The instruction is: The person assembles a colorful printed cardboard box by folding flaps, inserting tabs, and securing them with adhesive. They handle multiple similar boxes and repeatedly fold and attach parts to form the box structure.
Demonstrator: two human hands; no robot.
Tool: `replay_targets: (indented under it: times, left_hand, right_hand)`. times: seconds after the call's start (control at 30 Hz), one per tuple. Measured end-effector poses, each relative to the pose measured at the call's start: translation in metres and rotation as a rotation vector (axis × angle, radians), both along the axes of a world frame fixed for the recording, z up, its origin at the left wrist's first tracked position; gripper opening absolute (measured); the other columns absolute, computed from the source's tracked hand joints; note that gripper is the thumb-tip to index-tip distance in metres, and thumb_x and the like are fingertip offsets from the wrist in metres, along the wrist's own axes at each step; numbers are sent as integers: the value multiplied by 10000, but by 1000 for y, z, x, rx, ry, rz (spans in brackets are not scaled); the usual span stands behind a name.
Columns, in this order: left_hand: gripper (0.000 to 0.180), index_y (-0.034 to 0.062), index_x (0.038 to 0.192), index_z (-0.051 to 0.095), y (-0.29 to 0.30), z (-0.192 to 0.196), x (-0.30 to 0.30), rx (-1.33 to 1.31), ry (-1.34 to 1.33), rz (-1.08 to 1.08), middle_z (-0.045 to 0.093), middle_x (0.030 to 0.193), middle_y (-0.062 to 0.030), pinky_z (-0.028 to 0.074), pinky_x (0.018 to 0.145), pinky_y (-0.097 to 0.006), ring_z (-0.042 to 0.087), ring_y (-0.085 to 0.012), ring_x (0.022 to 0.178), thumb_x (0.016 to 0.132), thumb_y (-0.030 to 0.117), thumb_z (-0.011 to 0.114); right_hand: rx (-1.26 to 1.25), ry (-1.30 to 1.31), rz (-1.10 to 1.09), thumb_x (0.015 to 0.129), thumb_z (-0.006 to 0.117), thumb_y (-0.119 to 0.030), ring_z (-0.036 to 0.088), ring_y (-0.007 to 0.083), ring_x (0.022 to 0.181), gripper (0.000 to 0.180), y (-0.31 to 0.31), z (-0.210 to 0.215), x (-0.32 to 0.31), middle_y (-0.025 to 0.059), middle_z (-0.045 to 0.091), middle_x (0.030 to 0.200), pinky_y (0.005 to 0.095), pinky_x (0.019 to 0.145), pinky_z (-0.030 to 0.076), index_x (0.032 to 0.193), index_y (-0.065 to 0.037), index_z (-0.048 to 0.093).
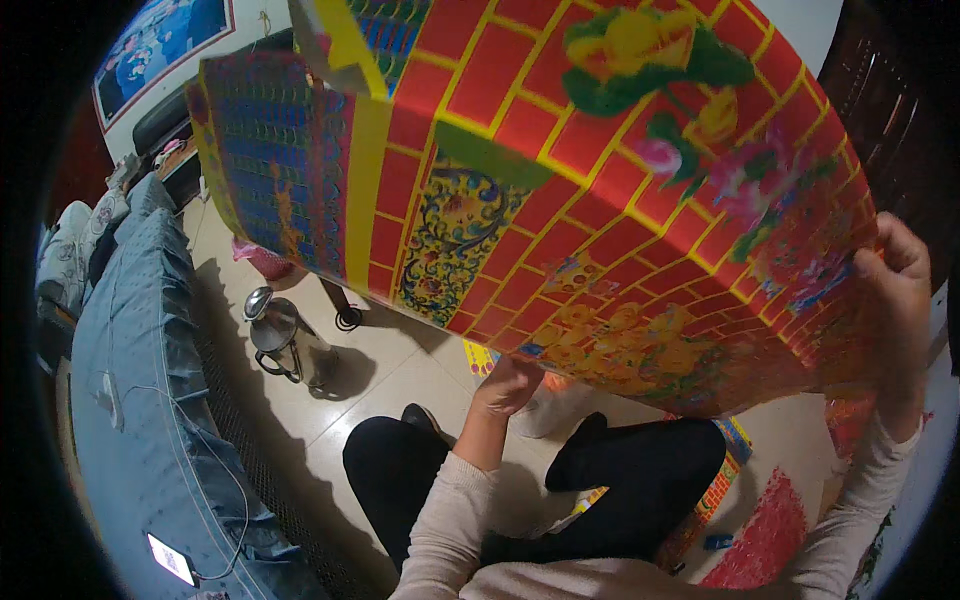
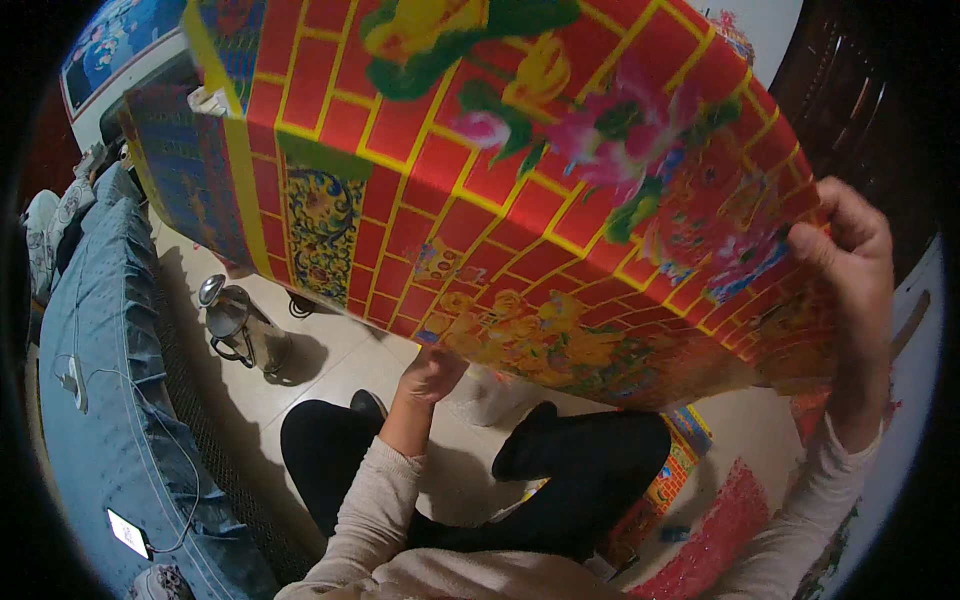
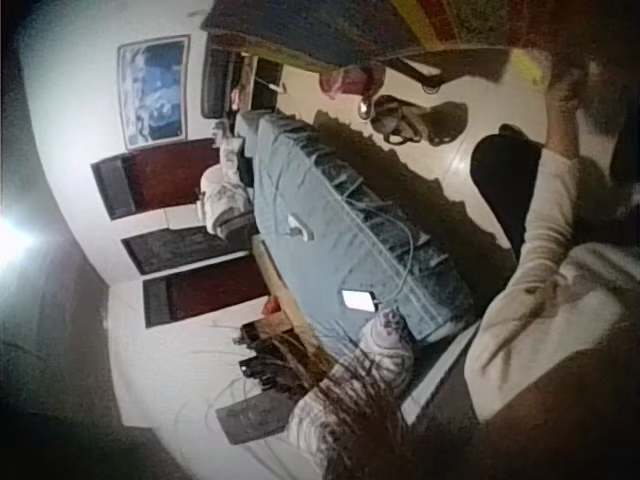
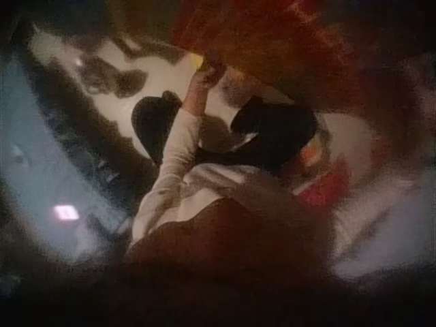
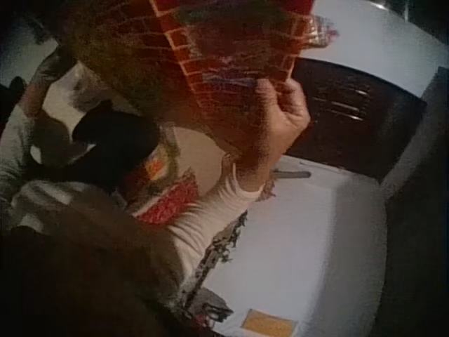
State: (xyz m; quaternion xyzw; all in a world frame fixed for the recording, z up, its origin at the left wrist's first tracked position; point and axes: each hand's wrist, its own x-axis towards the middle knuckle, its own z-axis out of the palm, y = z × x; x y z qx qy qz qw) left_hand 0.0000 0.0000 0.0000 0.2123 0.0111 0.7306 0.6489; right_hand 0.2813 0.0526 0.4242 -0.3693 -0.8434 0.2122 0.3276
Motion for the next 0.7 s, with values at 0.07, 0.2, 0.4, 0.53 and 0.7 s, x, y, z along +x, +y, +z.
replay_targets:
  times: [0.07,0.2,0.4,0.53,0.7]
  left_hand:
    - [1056,88,1517,349,10,13,11,12,-18,-29,448,1513,-83,305,1158,-448,372,-287,1424,618,80,902]
    - [999,67,1476,415,-16,26,-1,61,43,-11,527,1444,-70,365,1120,-442,466,-290,1354,611,84,915]
    - [1019,83,1485,392,-38,65,34,96,-42,-49,504,1461,-58,370,1139,-444,437,-240,1383,648,276,940]
    - [903,103,1517,354,-40,44,49,54,-269,-150,455,1515,-84,354,1151,-493,435,-277,1386,818,475,788]
    - [715,72,1482,415,-36,-4,64,-188,-477,-271,470,1506,-150,384,1120,-547,481,-339,1348,986,583,469]
  right_hand:
    - [20,-9,-1,903,729,-243,688,124,876,274,-5,34,-5,52,702,975,297,856,543,1054,-42,620]
    - [-11,-61,-3,917,720,-246,699,99,840,276,9,70,-16,57,708,965,258,800,568,1047,-33,602]
    - [-245,60,-84,903,741,-261,725,131,823,310,15,45,-9,88,728,968,312,808,599,1038,-23,595]
    - [-401,94,-71,903,739,-239,719,131,836,304,47,3,35,86,727,987,309,820,589,1057,-17,599]
    - [-662,98,-182,892,733,-138,699,114,819,235,63,-76,91,61,721,997,282,772,568,1065,-38,610]
